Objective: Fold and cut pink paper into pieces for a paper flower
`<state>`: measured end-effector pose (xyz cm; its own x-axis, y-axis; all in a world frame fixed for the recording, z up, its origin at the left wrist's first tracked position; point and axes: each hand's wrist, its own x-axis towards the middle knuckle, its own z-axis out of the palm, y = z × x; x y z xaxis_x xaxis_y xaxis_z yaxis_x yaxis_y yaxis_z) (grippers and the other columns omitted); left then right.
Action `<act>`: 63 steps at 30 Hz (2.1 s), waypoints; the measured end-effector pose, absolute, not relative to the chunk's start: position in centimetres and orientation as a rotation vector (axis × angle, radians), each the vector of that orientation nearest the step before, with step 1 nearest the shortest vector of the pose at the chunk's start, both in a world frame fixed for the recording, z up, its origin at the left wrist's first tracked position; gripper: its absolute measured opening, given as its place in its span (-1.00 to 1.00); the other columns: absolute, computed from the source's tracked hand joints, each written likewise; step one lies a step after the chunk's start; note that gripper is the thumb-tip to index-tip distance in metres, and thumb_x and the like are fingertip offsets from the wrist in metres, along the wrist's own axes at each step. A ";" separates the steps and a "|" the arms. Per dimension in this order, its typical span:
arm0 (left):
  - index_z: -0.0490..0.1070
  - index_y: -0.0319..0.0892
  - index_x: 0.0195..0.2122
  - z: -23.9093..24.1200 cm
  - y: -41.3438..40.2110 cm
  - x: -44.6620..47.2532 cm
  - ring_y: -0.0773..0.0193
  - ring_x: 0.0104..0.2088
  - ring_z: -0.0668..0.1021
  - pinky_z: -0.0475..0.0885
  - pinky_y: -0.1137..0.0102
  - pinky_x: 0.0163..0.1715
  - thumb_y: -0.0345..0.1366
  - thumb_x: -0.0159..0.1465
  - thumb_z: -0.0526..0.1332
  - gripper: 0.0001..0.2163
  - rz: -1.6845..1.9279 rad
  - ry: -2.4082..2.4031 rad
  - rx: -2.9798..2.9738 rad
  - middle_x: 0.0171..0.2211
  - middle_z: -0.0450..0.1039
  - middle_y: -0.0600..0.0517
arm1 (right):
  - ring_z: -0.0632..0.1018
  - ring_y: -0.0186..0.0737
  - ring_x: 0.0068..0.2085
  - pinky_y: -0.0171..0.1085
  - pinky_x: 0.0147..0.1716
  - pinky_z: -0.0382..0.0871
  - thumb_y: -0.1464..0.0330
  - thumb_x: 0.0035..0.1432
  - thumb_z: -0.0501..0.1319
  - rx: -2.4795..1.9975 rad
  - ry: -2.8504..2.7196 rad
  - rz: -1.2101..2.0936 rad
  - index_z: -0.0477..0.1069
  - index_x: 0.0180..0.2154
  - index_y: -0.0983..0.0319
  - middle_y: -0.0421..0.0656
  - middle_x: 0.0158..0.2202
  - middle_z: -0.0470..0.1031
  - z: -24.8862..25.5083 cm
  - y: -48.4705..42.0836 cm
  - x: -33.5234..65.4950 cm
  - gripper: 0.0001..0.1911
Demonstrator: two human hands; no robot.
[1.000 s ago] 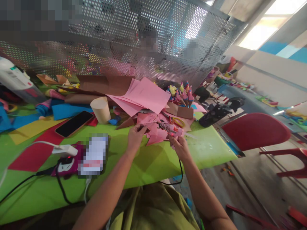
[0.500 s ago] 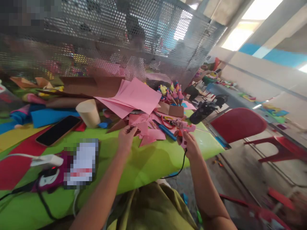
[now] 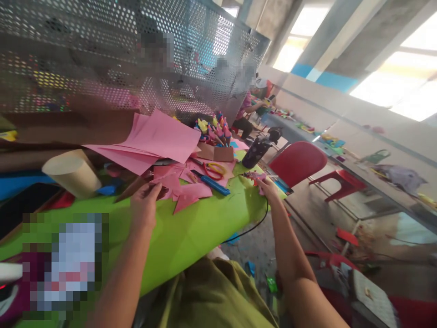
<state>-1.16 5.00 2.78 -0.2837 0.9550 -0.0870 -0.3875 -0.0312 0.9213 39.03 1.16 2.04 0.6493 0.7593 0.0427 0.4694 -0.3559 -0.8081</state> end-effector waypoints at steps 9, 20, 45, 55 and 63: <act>0.50 -0.18 -0.47 2.6 4.9 -1.2 0.32 -0.53 0.61 0.51 0.48 -0.46 -0.27 -0.04 0.40 -0.85 1.548 1.126 0.711 -0.52 0.57 0.06 | 0.47 -0.07 -0.22 -0.14 -0.23 0.26 0.13 0.10 0.26 -2.276 -1.170 -0.160 0.50 -0.37 0.21 0.00 -0.18 0.50 3.2 0.4 36.8 -0.73; 0.50 -0.19 -0.45 2.2 4.8 -1.5 0.37 -0.52 0.56 0.49 0.47 -0.41 -0.21 -0.04 0.39 -0.81 1.577 1.165 0.732 -0.53 0.51 0.11 | 0.52 -0.12 -0.24 -0.23 -0.27 0.29 0.23 0.23 0.26 -1.557 -2.174 0.397 0.55 -0.21 0.18 -0.07 -0.24 0.55 2.7 3.0 18.7 -0.82; 0.48 -0.18 -0.46 1.7 4.7 -1.0 0.36 -0.48 0.57 0.50 0.44 -0.33 -0.21 -0.02 0.40 -0.81 1.578 1.135 0.708 -0.53 0.49 0.12 | 0.36 -0.29 -0.41 -0.32 -0.44 0.12 0.35 -0.15 0.43 -1.525 -2.176 0.762 0.35 -0.37 0.20 -0.26 -0.41 0.40 0.8 0.7 17.9 -0.69; 0.51 -0.20 -0.45 1.6 4.6 -0.7 0.31 -0.44 0.60 0.53 0.37 -0.28 -0.23 -0.02 0.41 -0.82 1.513 1.088 0.677 -0.50 0.55 0.06 | 0.32 -0.31 -0.45 -0.34 -0.55 0.22 0.19 0.12 0.23 -1.368 -1.605 0.922 0.36 -0.25 0.17 -0.24 -0.39 0.34 1.6 0.7 18.6 -0.78; 0.53 -0.21 -0.44 1.4 4.4 -0.8 0.30 -0.45 0.60 0.53 0.36 -0.29 -0.23 0.04 0.38 -0.84 1.452 1.127 0.722 -0.48 0.58 0.00 | 0.35 -0.30 -0.39 -0.33 -0.45 0.26 0.35 0.00 0.19 -1.207 -1.466 1.010 0.34 -0.16 0.16 -0.20 -0.30 0.39 2.5 2.1 18.9 -0.71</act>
<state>-0.78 4.41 1.42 -0.2063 0.9668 -0.1506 -0.3858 0.0610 0.9206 18.87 2.14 2.49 -0.0602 0.9848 0.1626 0.1992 0.1715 -0.9648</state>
